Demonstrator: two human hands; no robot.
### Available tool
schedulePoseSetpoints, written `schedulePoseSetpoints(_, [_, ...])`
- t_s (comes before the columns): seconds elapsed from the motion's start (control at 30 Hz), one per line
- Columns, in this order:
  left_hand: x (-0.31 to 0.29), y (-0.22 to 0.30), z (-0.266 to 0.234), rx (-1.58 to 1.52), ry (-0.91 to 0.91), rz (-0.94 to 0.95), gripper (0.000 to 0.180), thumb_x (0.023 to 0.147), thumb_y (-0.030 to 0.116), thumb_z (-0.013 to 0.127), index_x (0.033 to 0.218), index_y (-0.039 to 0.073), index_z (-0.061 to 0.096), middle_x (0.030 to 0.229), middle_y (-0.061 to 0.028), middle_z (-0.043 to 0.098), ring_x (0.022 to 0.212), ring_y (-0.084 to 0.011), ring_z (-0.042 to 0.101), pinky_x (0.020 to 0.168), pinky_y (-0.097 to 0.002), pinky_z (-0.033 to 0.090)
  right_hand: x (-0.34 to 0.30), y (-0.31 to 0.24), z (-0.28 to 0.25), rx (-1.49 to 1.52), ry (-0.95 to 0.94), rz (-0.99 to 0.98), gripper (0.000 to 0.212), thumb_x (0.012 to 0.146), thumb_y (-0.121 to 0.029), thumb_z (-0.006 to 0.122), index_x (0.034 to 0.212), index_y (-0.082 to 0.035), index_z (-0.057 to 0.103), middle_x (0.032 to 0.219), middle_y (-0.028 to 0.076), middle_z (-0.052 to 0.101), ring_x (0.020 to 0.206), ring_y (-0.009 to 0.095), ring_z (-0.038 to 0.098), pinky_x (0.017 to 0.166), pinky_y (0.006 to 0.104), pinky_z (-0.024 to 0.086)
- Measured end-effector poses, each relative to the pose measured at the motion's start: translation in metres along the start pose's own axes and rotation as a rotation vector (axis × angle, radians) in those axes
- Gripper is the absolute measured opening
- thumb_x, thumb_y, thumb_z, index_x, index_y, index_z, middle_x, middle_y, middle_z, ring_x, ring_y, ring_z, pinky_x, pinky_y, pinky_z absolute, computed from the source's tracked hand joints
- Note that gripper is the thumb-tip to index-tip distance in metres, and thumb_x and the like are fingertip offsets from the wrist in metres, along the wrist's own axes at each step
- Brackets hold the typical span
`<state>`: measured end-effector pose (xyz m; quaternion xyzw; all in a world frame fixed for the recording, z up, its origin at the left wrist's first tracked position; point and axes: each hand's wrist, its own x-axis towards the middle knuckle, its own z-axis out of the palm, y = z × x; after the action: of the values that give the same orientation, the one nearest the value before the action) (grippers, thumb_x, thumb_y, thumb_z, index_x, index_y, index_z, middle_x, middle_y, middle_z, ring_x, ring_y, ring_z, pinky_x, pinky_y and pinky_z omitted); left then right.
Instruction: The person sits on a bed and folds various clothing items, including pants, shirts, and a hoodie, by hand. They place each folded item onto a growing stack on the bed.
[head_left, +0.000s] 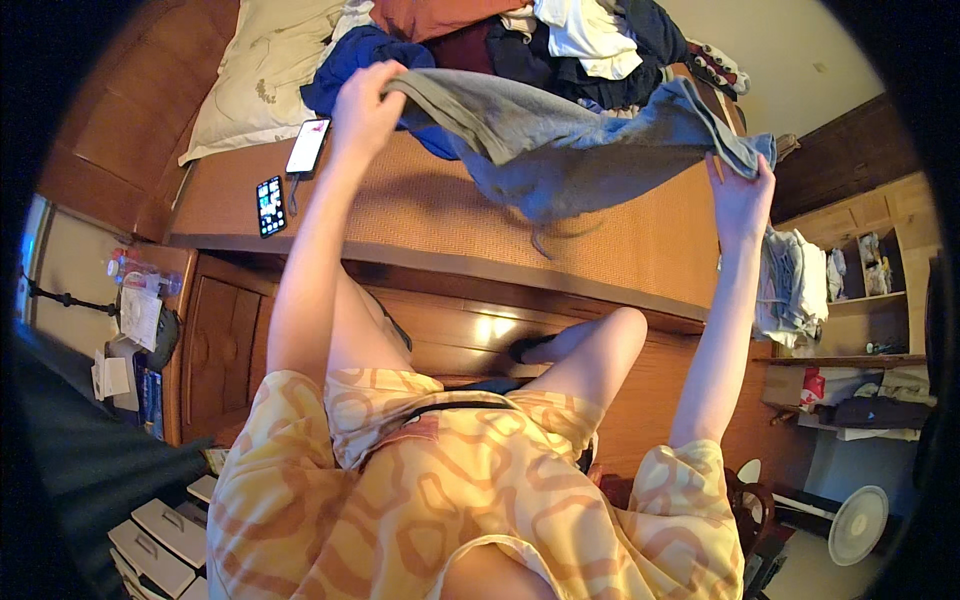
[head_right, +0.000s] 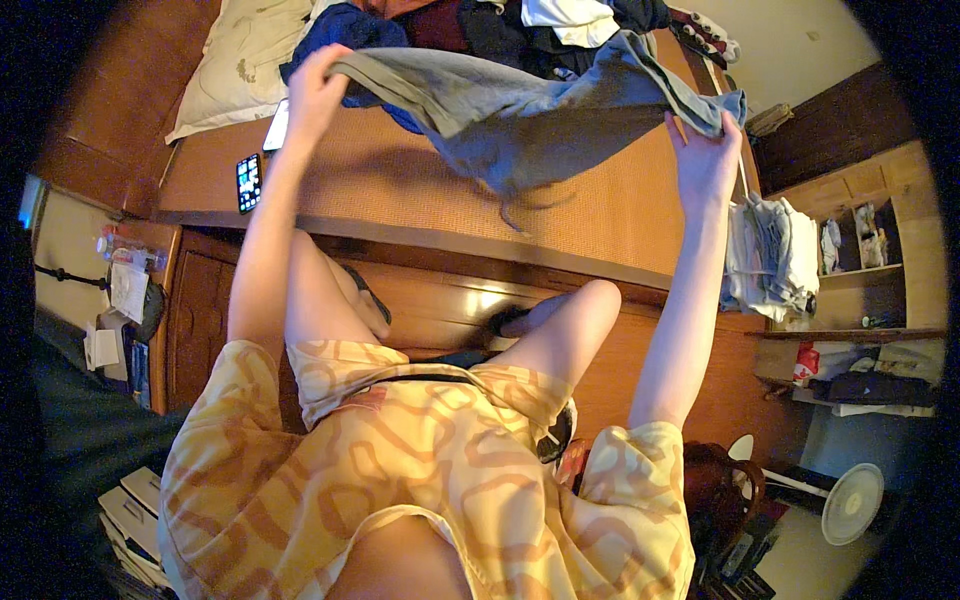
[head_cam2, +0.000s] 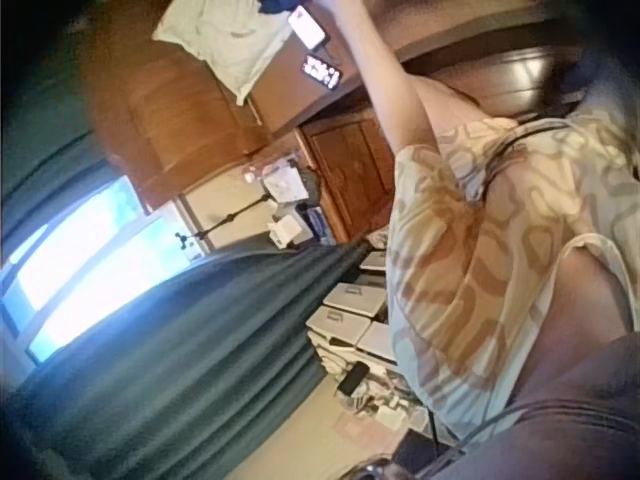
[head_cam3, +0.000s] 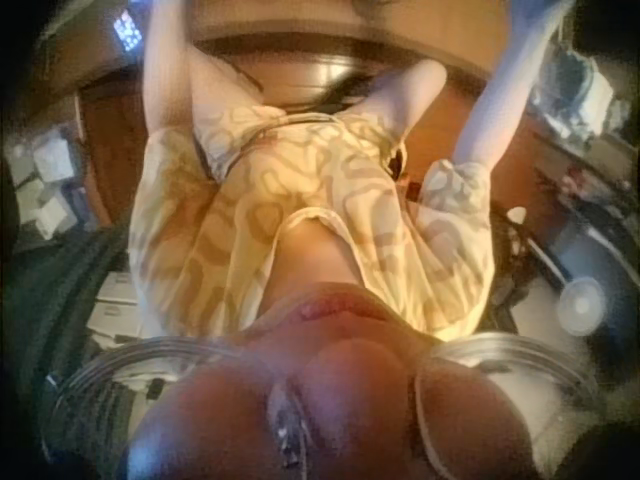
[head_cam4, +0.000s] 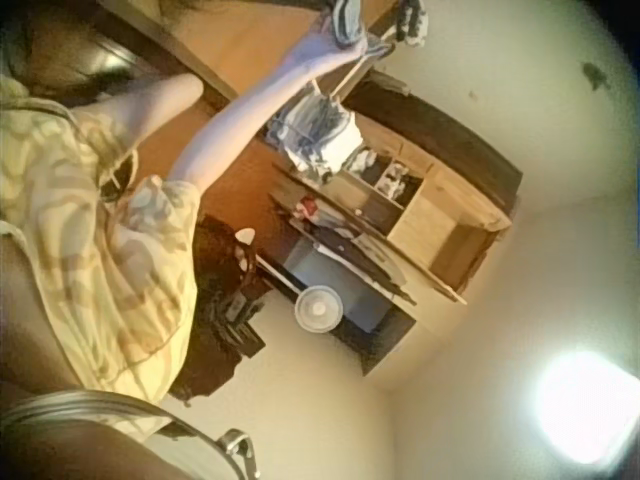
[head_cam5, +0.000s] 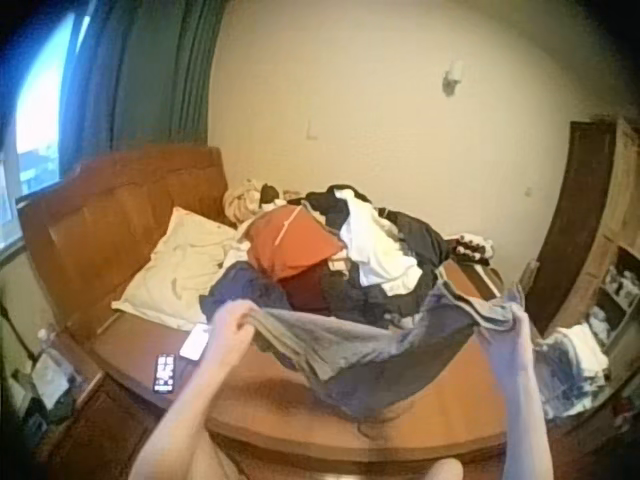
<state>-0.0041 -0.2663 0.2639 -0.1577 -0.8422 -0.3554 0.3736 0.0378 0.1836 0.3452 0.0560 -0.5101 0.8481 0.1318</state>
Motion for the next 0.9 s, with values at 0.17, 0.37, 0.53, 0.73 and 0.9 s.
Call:
schedulePoseSetpoints(0.17, [-0.019,0.054,-0.059,0.050,-0.213,0.335,0.012,0.063,0.006,0.063,0.073,0.002,0.059,0.092,-0.0081,0.061,0.089,-0.0275,0.058,0.078,-0.0341,0.046,-0.038,0.038,-0.055,-0.014,0.216,0.047,0.033,0.081,-0.028,0.054,0.104,-0.005,0.053,0.107,0.011,0.058,0.102,0.024,0.055,0.091,0.0376,0.041])
schedulePoseSetpoints(0.37, [-0.109,0.078,-0.044,-0.176,-0.886,-0.080,0.017,0.061,0.011,0.061,0.073,-0.002,0.058,0.071,-0.0093,0.056,0.060,-0.0251,0.055,0.055,-0.0333,0.041,-0.067,0.108,-0.130,-0.014,0.355,0.319,0.034,0.081,-0.032,0.056,0.101,-0.005,0.055,0.102,0.006,0.058,0.099,0.021,0.052,0.091,0.0356,0.039])
schedulePoseSetpoints(0.53, [-0.100,0.038,-0.056,-0.222,-0.651,-0.477,0.033,0.066,0.003,0.059,0.057,0.001,0.027,0.059,-0.0033,0.045,0.062,-0.0100,0.048,0.053,-0.0260,0.036,-0.042,0.103,-0.086,-0.151,0.224,0.467,0.031,0.087,-0.031,0.051,0.107,-0.007,0.055,0.105,0.007,0.058,0.100,0.019,0.053,0.089,0.0332,0.041])
schedulePoseSetpoints(0.73, [-0.024,-0.007,-0.145,-0.046,-0.203,-0.410,0.018,0.074,0.000,0.048,0.088,0.008,0.056,0.069,0.0069,0.046,0.066,-0.0031,0.039,0.060,-0.0175,0.032,0.032,0.129,0.028,-0.014,-0.026,0.435,0.033,0.091,-0.032,0.048,0.110,-0.007,0.052,0.108,0.007,0.057,0.097,0.016,0.053,0.086,0.0311,0.043])
schedulePoseSetpoints(0.9, [0.021,0.077,-0.205,-0.116,-0.006,-0.244,0.016,0.080,0.007,0.048,0.081,0.000,0.063,0.071,0.0013,0.059,0.069,-0.0048,0.051,0.063,-0.0196,0.041,0.076,0.122,0.111,0.315,-0.210,0.291,0.041,0.093,-0.032,0.045,0.123,-0.003,0.043,0.126,0.010,0.049,0.118,0.023,0.046,0.102,0.0381,0.036])
